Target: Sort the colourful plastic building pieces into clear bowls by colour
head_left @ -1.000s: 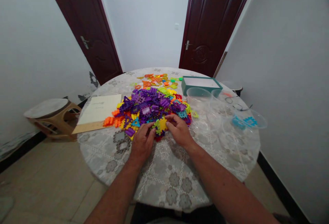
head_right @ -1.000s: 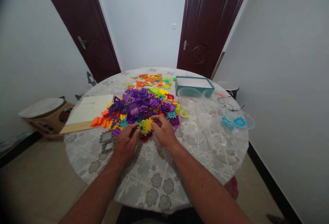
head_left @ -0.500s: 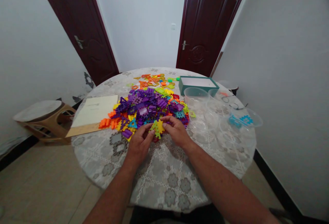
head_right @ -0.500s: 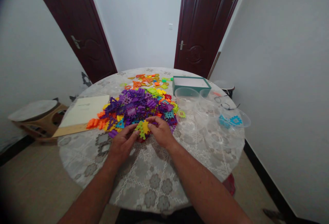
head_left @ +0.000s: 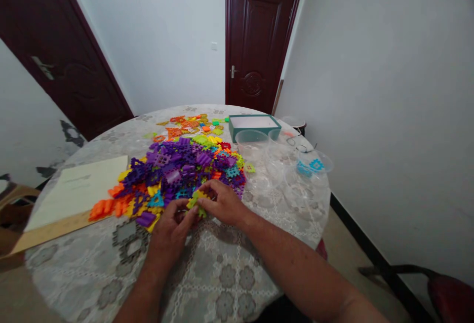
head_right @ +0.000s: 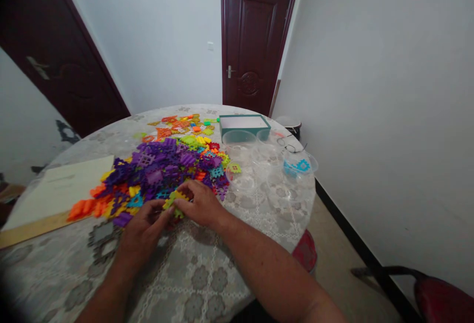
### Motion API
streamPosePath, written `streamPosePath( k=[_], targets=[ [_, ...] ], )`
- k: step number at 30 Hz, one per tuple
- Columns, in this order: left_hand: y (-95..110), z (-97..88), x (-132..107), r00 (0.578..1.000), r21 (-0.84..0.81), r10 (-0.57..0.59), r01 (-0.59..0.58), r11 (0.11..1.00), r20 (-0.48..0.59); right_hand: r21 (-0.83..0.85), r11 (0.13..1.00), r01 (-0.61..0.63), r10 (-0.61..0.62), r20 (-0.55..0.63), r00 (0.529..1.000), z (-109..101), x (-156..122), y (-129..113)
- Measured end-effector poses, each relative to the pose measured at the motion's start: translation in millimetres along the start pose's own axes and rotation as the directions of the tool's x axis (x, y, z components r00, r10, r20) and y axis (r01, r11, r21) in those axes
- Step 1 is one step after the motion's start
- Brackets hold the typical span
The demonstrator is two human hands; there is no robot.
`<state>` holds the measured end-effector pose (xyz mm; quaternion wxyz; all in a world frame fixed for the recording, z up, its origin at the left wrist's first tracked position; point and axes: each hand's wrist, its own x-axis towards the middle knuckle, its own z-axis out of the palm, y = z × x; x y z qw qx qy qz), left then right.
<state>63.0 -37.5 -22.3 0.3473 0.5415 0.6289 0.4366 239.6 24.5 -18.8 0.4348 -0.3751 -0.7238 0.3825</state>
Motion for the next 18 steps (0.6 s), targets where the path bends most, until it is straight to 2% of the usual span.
streamPosePath(
  k=[3, 6, 10, 14, 16, 18],
  targets=[
    [4, 0.5, 1, 0.998, -0.099, -0.052, 0.055, 0.994, 0.031, 0.027, 1.000, 0.011, -0.012, 0.032, 0.999, 0, 0, -2],
    [11, 0.5, -1, 1.000, -0.084, -0.030, 0.030, 0.996, 0.008, 0.054, 0.999, 0.003, -0.007, 0.076, 0.997, 1, -2, -2],
    [15, 0.0, -5, 1.000, -0.104, 0.011, -0.008, 0.995, 0.028, 0.212, 0.972, -0.105, 0.084, 0.107, 0.991, 1, -2, 2],
    [11, -0.1, -6, 0.999, -0.244, 0.008, 0.000, 0.970, 0.034, 0.385, 0.891, -0.240, 0.227, 0.081, 0.971, -6, 4, 6],
    [8, 0.3, -6, 1.000, -0.264, -0.006, 0.011, 0.964, 0.022, 0.378, 0.890, -0.257, 0.263, 0.037, 0.964, -12, 7, 3],
    [6, 0.8, -7, 1.000, -0.250, 0.001, 0.002, 0.968, 0.014, 0.305, 0.926, -0.223, 0.240, -0.018, 0.971, -21, 8, -5]
  ],
)
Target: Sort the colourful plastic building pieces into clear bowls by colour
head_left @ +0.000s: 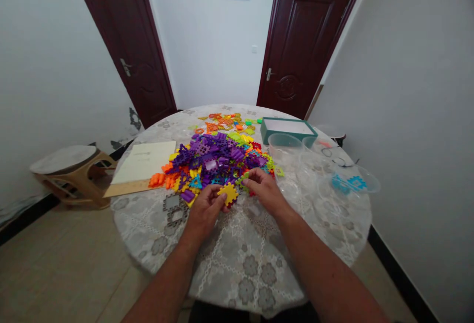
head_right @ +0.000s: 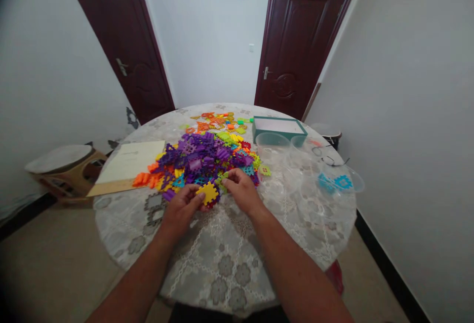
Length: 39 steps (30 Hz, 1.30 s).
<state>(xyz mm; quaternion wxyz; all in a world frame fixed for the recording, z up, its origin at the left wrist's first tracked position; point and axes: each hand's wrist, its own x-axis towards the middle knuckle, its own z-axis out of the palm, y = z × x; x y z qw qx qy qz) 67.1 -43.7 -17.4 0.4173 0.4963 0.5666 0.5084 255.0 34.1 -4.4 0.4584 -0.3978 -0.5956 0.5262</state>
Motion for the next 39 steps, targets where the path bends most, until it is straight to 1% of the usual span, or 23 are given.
streamPosePath(
  k=[3, 5, 7, 9, 11, 12, 14, 15, 16, 18, 20, 22, 24, 26, 29, 32, 34, 36, 38, 39],
  targets=[
    [-2, -0.7, -2, 0.999, 0.078, 0.046, -0.044, 0.996, -0.014, -0.218, 0.970, 0.111, -0.114, -0.005, 0.993, -13, -9, -26],
    [-3, -2.0, -2, 0.997, 0.161, 0.063, -0.054, 0.985, -0.054, -0.384, 0.905, 0.181, -0.187, 0.021, 0.982, -27, -17, -47],
    [-4, -3.3, -2, 0.993, 0.228, 0.070, -0.047, 0.973, -0.093, -0.525, 0.823, 0.215, -0.223, 0.048, 0.974, -50, -20, -66],
    [-4, -4.0, -2, 0.990, 0.284, 0.093, -0.059, 0.957, -0.107, -0.636, 0.743, 0.209, -0.226, 0.055, 0.972, -83, -16, -78],
    [-5, -3.7, -2, 0.986, 0.338, 0.132, -0.090, 0.937, -0.103, -0.740, 0.653, 0.163, -0.244, -0.002, 0.970, -126, 0, -81],
    [-6, -3.4, -2, 0.984, 0.362, 0.151, -0.106, 0.926, -0.098, -0.792, 0.598, 0.122, -0.278, -0.062, 0.959, -149, 11, -80],
    [-8, -3.1, -2, 0.979, 0.391, 0.180, -0.130, 0.911, -0.093, -0.874, 0.485, -0.027, -0.330, -0.212, 0.920, -194, 37, -75],
    [-10, -3.2, -1, 0.978, 0.401, 0.187, -0.135, 0.906, -0.092, -0.891, 0.440, -0.112, -0.326, -0.274, 0.905, -215, 49, -72],
    [-11, -3.4, -1, 0.977, 0.407, 0.190, -0.137, 0.903, -0.093, -0.906, 0.375, -0.197, -0.310, -0.323, 0.894, -233, 61, -69],
    [-13, -4.2, 1, 0.978, 0.416, 0.188, -0.133, 0.900, -0.093, -0.915, 0.233, -0.329, -0.272, -0.386, 0.882, -261, 78, -63],
    [-14, -4.7, 2, 0.977, 0.431, 0.193, -0.138, 0.892, -0.086, -0.912, 0.142, -0.385, -0.240, -0.409, 0.880, -278, 86, -60],
    [-13, -4.2, 1, 0.974, 0.443, 0.211, -0.154, 0.883, -0.081, -0.912, 0.113, -0.395, -0.215, -0.411, 0.886, -286, 88, -57],
    [-12, -2.5, 0, 0.976, 0.423, 0.203, -0.153, 0.893, -0.076, -0.913, 0.093, -0.397, -0.191, -0.408, 0.893, -290, 87, -54],
    [-9, -0.5, -2, 0.987, 0.349, 0.148, -0.119, 0.930, -0.058, -0.920, 0.078, -0.384, -0.199, -0.392, 0.898, -289, 86, -52],
    [-7, 1.5, -3, 0.993, 0.298, 0.109, -0.092, 0.950, -0.041, -0.950, 0.054, -0.308, -0.301, -0.310, 0.902, -281, 86, -51],
    [-6, 1.4, -4, 0.992, 0.316, 0.127, -0.111, 0.942, -0.030, -0.971, 0.044, -0.233, -0.376, -0.232, 0.897, -265, 84, -60],
    [-7, 0.2, -3, 0.990, 0.325, 0.132, -0.112, 0.939, -0.039, -0.970, 0.081, -0.227, -0.393, -0.241, 0.887, -257, 81, -72],
    [-10, -1.4, -2, 0.990, 0.338, 0.134, -0.109, 0.935, -0.050, -0.960, 0.160, -0.231, -0.425, -0.278, 0.861, -251, 76, -86],
    [-13, -2.8, 0, 0.987, 0.354, 0.148, -0.119, 0.928, -0.055, -0.934, 0.287, -0.212, -0.457, -0.328, 0.827, -246, 66, -99],
    [-13, -3.2, 1, 0.986, 0.360, 0.157, -0.127, 0.924, -0.056, -0.910, 0.369, -0.186, -0.457, -0.353, 0.817, -241, 59, -104]
  ],
)
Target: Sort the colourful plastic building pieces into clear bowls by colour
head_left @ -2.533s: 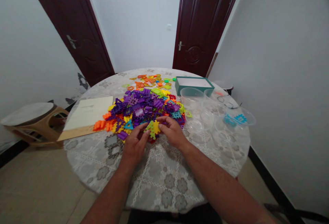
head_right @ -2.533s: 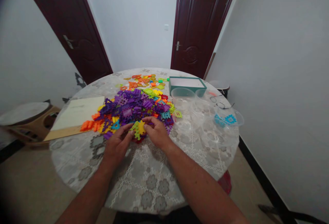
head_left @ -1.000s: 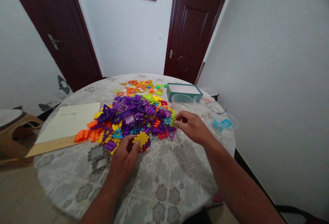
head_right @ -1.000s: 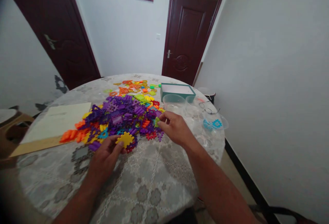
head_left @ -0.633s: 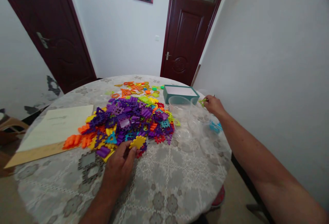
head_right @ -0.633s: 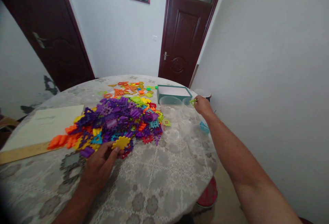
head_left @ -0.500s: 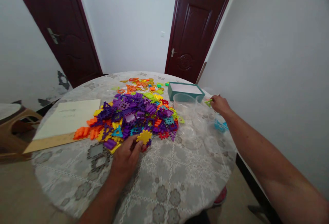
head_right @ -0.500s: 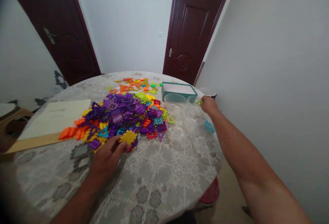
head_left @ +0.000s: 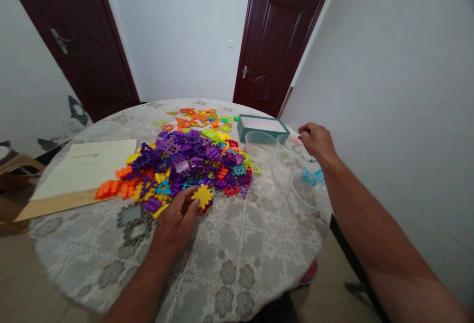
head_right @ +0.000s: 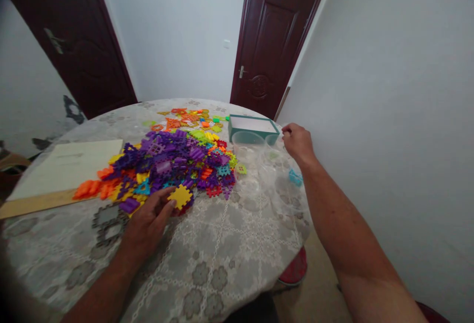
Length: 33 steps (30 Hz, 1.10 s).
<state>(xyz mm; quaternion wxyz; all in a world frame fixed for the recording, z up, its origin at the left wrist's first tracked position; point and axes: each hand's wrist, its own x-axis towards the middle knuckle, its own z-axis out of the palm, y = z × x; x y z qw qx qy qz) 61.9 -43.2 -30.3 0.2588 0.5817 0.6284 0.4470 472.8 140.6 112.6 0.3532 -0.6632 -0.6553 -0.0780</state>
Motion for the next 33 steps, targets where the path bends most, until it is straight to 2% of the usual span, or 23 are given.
streamPosePath(
  k=[1, 3, 5, 6, 8, 11, 14, 17, 19, 21, 24, 26, 29, 33],
  targets=[
    [-1, 0.1, 0, 1.000, 0.005, 0.010, -0.010, 1.000, -0.005, 0.104, 0.994, -0.025, 0.024, 0.007, 1.000, -6, -8, -7],
    [-1, 0.7, 0, 1.000, 0.006, 0.030, -0.030, 1.000, -0.004, 0.323, 0.944, -0.062, 0.034, 0.092, 0.995, -14, -33, -26],
    [-2, 1.9, -2, 0.998, 0.005, 0.055, -0.056, 0.998, 0.028, 0.481, 0.873, -0.076, -0.051, 0.245, 0.968, -16, -68, -54],
    [-2, 2.5, -3, 0.996, 0.003, 0.072, -0.073, 0.997, 0.051, 0.510, 0.857, -0.071, -0.120, 0.331, 0.936, -15, -89, -70],
    [-3, 3.5, -4, 0.988, 0.003, 0.114, -0.115, 0.993, 0.103, 0.549, 0.836, -0.011, -0.289, 0.457, 0.841, -8, -129, -103],
    [-2, 3.4, -8, 0.965, 0.006, 0.196, -0.200, 0.980, 0.174, 0.628, 0.775, 0.075, -0.470, 0.492, 0.732, 12, -175, -142],
    [3, 2.5, -11, 0.938, -0.020, 0.255, -0.257, 0.966, 0.234, 0.647, 0.759, 0.075, -0.495, 0.498, 0.712, 31, -199, -159],
    [7, 3.2, -13, 0.927, -0.027, 0.274, -0.276, 0.961, 0.257, 0.630, 0.775, 0.037, -0.460, 0.523, 0.718, 39, -207, -157],
    [8, 4.1, -13, 0.930, -0.001, 0.276, -0.284, 0.959, 0.244, 0.620, 0.784, 0.011, -0.442, 0.546, 0.712, 35, -204, -150],
    [8, 4.6, -13, 0.940, 0.040, 0.281, -0.294, 0.955, 0.193, 0.593, 0.805, 0.019, -0.415, 0.540, 0.732, 26, -193, -141],
    [8, 3.5, -13, 0.948, 0.077, 0.305, -0.312, 0.947, 0.086, 0.484, 0.868, 0.106, -0.346, 0.440, 0.829, 14, -155, -122],
    [9, 2.1, -13, 0.946, 0.075, 0.323, -0.324, 0.943, 0.023, 0.341, 0.923, 0.176, -0.293, 0.330, 0.897, 13, -120, -108],
    [11, -0.8, -14, 0.937, 0.076, 0.342, -0.336, 0.939, -0.075, 0.076, 0.970, 0.229, -0.241, 0.221, 0.945, 27, -67, -87],
    [13, -10.5, -16, 0.921, 0.094, 0.289, -0.273, 0.957, -0.262, -0.159, 0.965, 0.207, -0.160, 0.265, 0.951, 57, -26, -71]
  ],
)
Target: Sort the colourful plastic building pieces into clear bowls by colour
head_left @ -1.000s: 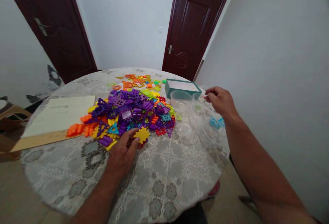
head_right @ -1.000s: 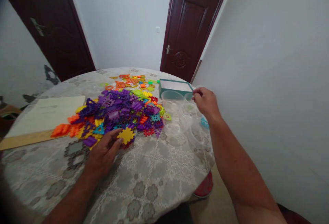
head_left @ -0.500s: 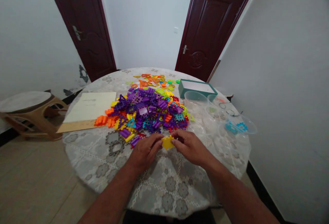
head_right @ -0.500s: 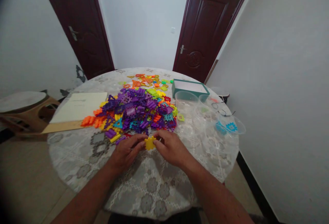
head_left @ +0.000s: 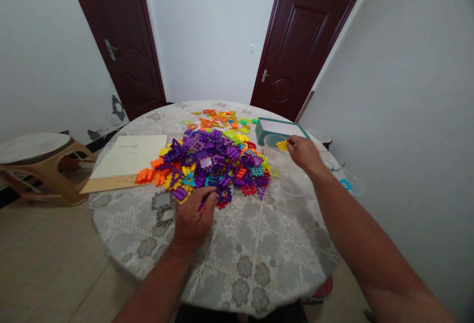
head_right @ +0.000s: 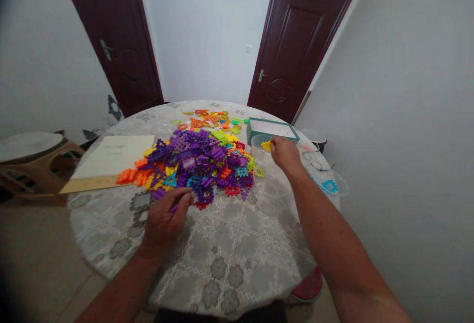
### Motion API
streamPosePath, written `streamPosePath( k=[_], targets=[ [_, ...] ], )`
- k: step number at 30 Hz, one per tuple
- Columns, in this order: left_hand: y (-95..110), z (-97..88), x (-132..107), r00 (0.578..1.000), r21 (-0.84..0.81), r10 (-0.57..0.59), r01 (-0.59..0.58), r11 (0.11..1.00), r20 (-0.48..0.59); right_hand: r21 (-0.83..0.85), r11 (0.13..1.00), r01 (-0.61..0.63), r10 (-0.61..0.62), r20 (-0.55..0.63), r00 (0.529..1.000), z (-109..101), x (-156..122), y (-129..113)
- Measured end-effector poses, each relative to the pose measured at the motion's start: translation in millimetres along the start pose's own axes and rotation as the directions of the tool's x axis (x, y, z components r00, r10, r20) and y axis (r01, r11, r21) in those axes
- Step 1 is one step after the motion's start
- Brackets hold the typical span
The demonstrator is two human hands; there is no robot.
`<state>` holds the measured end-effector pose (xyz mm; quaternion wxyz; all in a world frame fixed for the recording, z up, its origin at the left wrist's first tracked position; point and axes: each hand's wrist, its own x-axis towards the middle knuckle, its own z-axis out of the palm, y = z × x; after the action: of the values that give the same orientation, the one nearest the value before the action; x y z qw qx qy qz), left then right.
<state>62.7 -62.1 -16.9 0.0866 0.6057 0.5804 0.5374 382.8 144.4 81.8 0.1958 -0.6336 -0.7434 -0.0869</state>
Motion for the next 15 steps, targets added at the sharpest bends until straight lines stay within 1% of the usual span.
streamPosePath(
  k=[3, 5, 7, 9, 12, 15],
  targets=[
    [3, -15.8, -1, 0.994, 0.047, -0.031, 0.036, 0.998, -0.101, -0.045, 0.999, -0.031, 0.034, 0.071, 0.997, 15, 11, 4],
    [3, -29.7, -2, 0.988, 0.115, -0.005, 0.023, 0.993, -0.155, -0.047, 0.998, -0.036, 0.041, 0.096, 0.995, 22, 12, 5],
    [1, -45.1, -3, 0.983, 0.194, 0.028, 0.009, 0.981, -0.183, -0.042, 0.998, -0.036, 0.040, 0.108, 0.993, 27, 12, 7],
    [-7, -60.7, -3, 0.980, 0.274, 0.059, -0.005, 0.962, -0.189, -0.035, 0.999, -0.032, 0.036, 0.114, 0.993, 30, 10, 8],
    [-28, -80.3, -5, 0.982, 0.399, 0.101, -0.030, 0.917, -0.160, -0.021, 0.999, -0.027, 0.029, 0.095, 0.995, 26, 5, 5],
    [-51, -90.4, -13, 0.990, 0.482, 0.097, -0.034, 0.876, -0.106, 0.002, 1.000, -0.007, 0.007, 0.039, 0.999, 14, -11, -6]
  ],
)
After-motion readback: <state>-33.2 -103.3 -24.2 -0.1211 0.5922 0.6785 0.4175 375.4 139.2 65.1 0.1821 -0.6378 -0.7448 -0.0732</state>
